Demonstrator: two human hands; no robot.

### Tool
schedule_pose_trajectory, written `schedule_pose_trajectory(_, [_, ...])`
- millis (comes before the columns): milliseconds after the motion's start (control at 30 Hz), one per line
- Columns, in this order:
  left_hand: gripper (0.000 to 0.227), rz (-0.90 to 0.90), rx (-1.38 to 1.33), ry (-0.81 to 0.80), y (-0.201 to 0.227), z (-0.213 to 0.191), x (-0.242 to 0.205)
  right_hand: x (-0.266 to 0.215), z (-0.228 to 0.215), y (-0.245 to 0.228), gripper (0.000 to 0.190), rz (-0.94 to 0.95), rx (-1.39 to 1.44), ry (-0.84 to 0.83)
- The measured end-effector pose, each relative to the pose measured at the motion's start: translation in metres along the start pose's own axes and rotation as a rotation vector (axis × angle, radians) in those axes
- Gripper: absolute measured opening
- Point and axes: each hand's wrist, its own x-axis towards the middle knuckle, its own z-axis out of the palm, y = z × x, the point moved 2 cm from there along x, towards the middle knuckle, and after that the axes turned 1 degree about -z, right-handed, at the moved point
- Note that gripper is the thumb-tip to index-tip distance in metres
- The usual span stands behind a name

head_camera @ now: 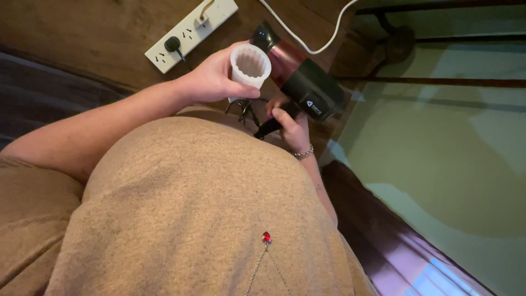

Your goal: Use a hairdryer to heat the interior of a silicone candle mold.

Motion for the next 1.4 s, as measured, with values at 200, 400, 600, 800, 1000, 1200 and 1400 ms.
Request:
schedule_pose_trajectory(200, [0.072,0.044,0.06,-0.043,0.015,0.004,-0.003,-0.01,0.011,-0.023,0.014,0.143,-0.357,-0.067])
schedule_pose_trajectory(400, [0.062,0.035,-0.001,-0.049,0.009,0.003,0.0,-0.008,0.002,-0.02,0.017,0.242,-0.636,-0.08])
schedule_pose_trajectory(600, [0.055,-0.005,-0.034,0.003,-0.011,-0.003,-0.005,-0.002,-0.007,0.005,0.017,0.256,-0.743,-0.113])
schedule_pose_trajectory(800, [0.056,-0.065,-0.16,0.089,-0.017,-0.003,-0.009,-0.003,0.001,0.001,0.019,0.319,-0.653,-0.081])
schedule_pose_trajectory(1000, [0.055,-0.068,-0.317,0.084,-0.028,-0.013,-0.008,-0.003,0.013,-0.012,0.024,0.324,-0.781,-0.046])
schedule_pose_trajectory(1200, [0.053,-0.045,-0.218,0.064,-0.022,-0.011,-0.009,-0.003,0.0,0.002,0.026,0.353,-0.751,-0.037])
schedule_pose_trajectory(1400, [0.053,-0.029,-0.187,0.044,-0.02,-0.009,-0.007,-0.008,0.0,-0.007,0.03,0.274,-0.827,-0.094])
